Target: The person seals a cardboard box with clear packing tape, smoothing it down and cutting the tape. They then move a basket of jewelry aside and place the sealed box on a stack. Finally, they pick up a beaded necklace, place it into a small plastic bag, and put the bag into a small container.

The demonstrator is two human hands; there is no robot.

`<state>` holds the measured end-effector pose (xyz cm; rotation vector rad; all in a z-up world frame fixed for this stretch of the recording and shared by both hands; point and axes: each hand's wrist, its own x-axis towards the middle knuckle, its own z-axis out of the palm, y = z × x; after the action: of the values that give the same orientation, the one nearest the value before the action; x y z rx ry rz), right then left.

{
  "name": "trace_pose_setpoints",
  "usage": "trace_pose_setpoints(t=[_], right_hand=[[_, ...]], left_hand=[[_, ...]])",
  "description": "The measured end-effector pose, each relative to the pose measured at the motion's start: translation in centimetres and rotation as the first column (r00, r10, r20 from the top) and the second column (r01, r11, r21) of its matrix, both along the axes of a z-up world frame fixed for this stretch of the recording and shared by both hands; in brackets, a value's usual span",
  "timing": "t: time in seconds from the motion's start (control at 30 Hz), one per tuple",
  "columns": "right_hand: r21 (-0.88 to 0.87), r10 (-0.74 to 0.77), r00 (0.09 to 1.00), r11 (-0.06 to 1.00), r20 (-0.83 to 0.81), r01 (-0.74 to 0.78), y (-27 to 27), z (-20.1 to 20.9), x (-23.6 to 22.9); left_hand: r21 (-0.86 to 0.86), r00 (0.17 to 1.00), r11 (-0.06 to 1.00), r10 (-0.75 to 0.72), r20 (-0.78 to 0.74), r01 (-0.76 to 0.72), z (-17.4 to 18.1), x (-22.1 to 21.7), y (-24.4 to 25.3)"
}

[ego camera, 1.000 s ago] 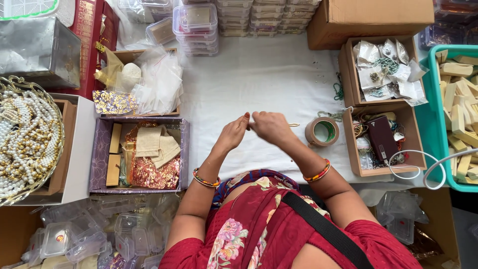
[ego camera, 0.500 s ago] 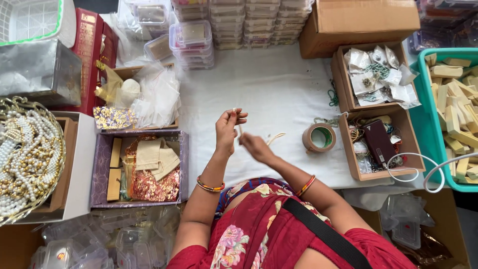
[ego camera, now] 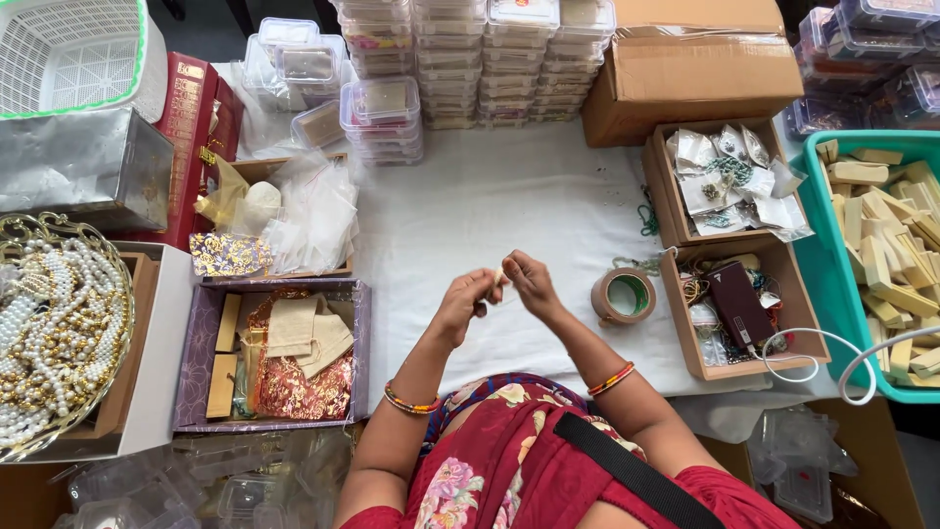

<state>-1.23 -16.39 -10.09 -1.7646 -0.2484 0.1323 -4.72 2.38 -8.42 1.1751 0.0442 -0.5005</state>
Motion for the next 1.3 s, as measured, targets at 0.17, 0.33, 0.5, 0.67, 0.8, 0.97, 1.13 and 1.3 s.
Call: trace_pose_setpoints(t=[0.17, 0.33, 0.5, 0.67, 0.8, 0.97, 1.13, 1.3], right_hand=[[0.153, -0.015, 0.987, 0.987, -0.161, 0.040, 2.4, -1.2, -3.0], [-0.402, 0.118, 0.855, 0.909, 0.505, 0.112, 3.8, 9.7, -5.3], [-0.420, 0.235, 0.744, 0.905, 0.625, 0.066, 1.2, 11.8, -3.1], [-0.265, 0.249, 0.841, 0.955, 0.480, -0.132, -1.7, 11.6, 0.2], [0.172, 0.101, 0.991, 0.978, 0.091, -0.116, -2.7, 5.6, 2.1], [0.595, 0.080, 0.936, 0.789, -0.343, 0.150, -0.5, -1.7, 1.1], [0.626, 0.040, 0.835, 0.681, -0.549, 0.380, 3.9, -4.4, -2.4], [0.305, -0.142, 0.981, 0.936, -0.131, 0.176, 4.8, 1.9, -4.2]], left_hand=[[-0.094, 0.895, 0.890, 0.443, -0.055, -0.446, 4.7, 1.1, -1.1], [0.441, 0.734, 0.595, 0.456, 0.504, -0.672, 6.1, 0.4, -0.7], [0.717, 0.791, 0.397, 0.039, 0.610, -0.573, 5.2, -0.7, -0.5], [0.684, 0.874, 0.641, -0.042, 0.484, -0.348, 5.8, -1.4, -0.4], [0.512, 0.953, 0.840, 0.016, 0.302, -0.177, 5.1, -1.3, -0.5], [0.060, 0.999, 0.998, 0.018, 0.035, -0.020, 0.0, 0.9, -0.6], [0.009, 0.868, 0.887, 0.454, -0.203, -0.462, 2.4, 1.0, -1.1], [0.092, 0.804, 0.802, 0.594, -0.024, -0.590, 2.0, 0.3, -1.7]])
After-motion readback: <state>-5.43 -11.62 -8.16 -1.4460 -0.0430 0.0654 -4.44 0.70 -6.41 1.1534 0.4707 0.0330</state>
